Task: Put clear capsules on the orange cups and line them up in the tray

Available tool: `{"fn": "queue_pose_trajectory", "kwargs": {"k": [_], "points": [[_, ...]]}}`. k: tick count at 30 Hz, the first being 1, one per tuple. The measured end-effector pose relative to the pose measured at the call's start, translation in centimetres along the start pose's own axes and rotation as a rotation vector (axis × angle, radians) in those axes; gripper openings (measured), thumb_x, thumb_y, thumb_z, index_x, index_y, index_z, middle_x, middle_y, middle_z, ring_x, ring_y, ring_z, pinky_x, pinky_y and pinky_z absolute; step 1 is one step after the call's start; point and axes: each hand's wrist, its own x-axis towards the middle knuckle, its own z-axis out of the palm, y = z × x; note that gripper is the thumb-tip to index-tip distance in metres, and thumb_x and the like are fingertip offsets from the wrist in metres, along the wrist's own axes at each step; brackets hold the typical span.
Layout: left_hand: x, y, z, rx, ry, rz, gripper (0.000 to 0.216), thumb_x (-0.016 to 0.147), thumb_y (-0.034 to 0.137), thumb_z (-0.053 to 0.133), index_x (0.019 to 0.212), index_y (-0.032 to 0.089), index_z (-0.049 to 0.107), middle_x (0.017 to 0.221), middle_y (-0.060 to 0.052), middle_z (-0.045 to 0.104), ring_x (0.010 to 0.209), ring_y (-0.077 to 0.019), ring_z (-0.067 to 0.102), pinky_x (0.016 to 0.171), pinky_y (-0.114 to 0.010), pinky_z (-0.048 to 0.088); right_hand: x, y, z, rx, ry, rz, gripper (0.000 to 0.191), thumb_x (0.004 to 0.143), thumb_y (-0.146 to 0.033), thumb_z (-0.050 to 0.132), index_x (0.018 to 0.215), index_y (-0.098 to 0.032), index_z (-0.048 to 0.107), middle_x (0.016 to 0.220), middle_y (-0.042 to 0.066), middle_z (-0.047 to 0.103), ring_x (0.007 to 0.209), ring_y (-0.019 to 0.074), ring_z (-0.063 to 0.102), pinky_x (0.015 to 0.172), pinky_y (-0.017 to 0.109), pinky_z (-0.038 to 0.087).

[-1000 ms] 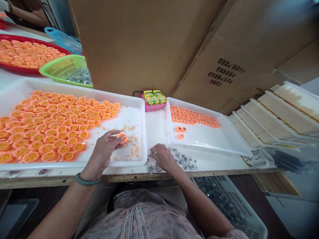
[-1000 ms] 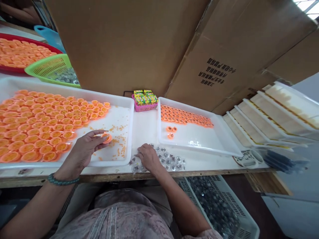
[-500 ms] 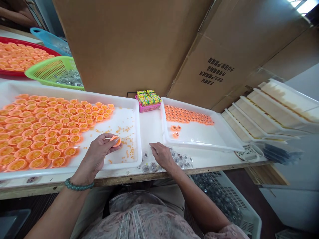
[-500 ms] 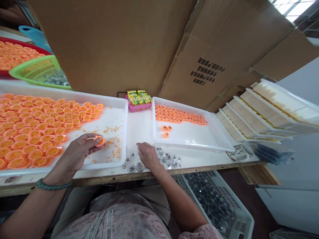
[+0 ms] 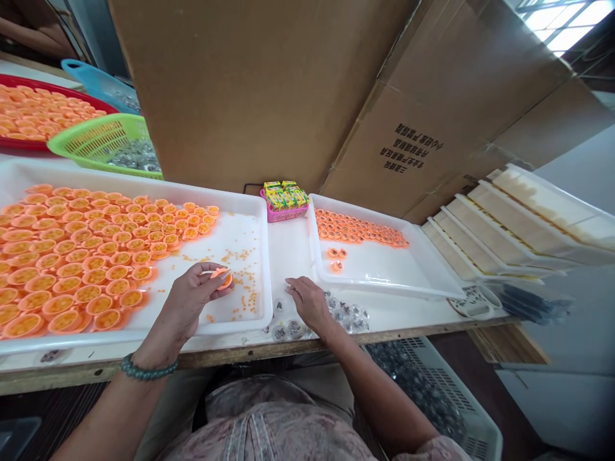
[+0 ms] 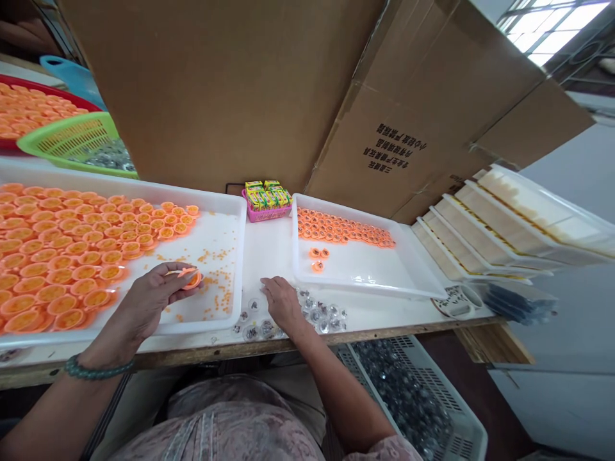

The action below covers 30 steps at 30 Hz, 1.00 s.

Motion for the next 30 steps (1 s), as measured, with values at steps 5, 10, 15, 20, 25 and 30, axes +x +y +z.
{"fn": "queue_pose_trajectory", "kwargs": {"k": [5,10,15,20,25,30], "points": [[0.0,0.1,-0.1,-0.022,-0.004,-0.021,0.042,0.055,0.038,0.080,0.084,0.015,0.058,0.073,-0.002,0.065,0.071,-0.0176,0.065,0.072,-0.030,0.052,0.4,0.5,-0.8,-0.006,0.043,0.073,0.024,0.089,-0.016,0.045,0.105,-0.017,0.062,0.093,0.009,0.066,0.087,0.0196,0.061,0.078,0.031,0.048],[0.1,0.0,-0.1,-0.014,-0.013,-0.037,0.042,0.057,0.037,0.079,0.087,0.016,0.059,0.075,-0.003,0.066,0.071,-0.0176,0.065,0.074,-0.030,0.052,0.8,0.8,-1.3,-0.073,-0.105,-0.032,0.027,0.084,-0.016,0.055,0.110,-0.019,0.061,0.104,0.011,0.066,0.099,0.0231,0.058,0.085,0.036,0.047],[0.1,0.0,0.0,-0.015,0.007,-0.028,0.043,0.054,0.037,0.080,0.085,0.015,0.060,0.074,-0.002,0.065,0.071,-0.0171,0.065,0.073,-0.029,0.052,1.3,0.7,-0.6,-0.064,-0.158,-0.012,0.028,0.078,-0.016,0.064,0.106,-0.019,0.062,0.094,0.008,0.067,0.092,0.0207,0.059,0.082,0.034,0.048],[0.0,0.1,0.1,-0.014,0.005,-0.026,0.044,0.054,0.038,0.080,0.086,0.015,0.060,0.073,-0.002,0.065,0.071,-0.0171,0.065,0.073,-0.029,0.052,0.7,1.0,-0.5,0.013,-0.056,0.030,0.027,0.080,-0.018,0.061,0.107,-0.019,0.061,0.095,0.008,0.066,0.090,0.0195,0.059,0.082,0.033,0.048],[0.1,0.0,0.0,-0.014,0.007,-0.017,0.044,0.055,0.039,0.080,0.086,0.015,0.060,0.074,-0.003,0.066,0.071,-0.0170,0.065,0.073,-0.029,0.052,0.0,0.8,-1.0,-0.060,-0.018,0.028,0.022,0.085,-0.016,0.052,0.104,-0.019,0.062,0.099,0.010,0.064,0.096,0.0211,0.057,0.085,0.035,0.047],[0.1,0.0,0.1,-0.006,0.015,-0.024,0.044,0.054,0.039,0.080,0.086,0.015,0.061,0.075,-0.003,0.066,0.073,-0.0180,0.065,0.073,-0.029,0.053,0.3,0.7,-0.4,-0.105,-0.107,0.044,0.012,0.085,-0.016,0.052,0.081,-0.018,0.064,0.090,0.008,0.063,0.091,0.0191,0.056,0.082,0.032,0.047]]}}
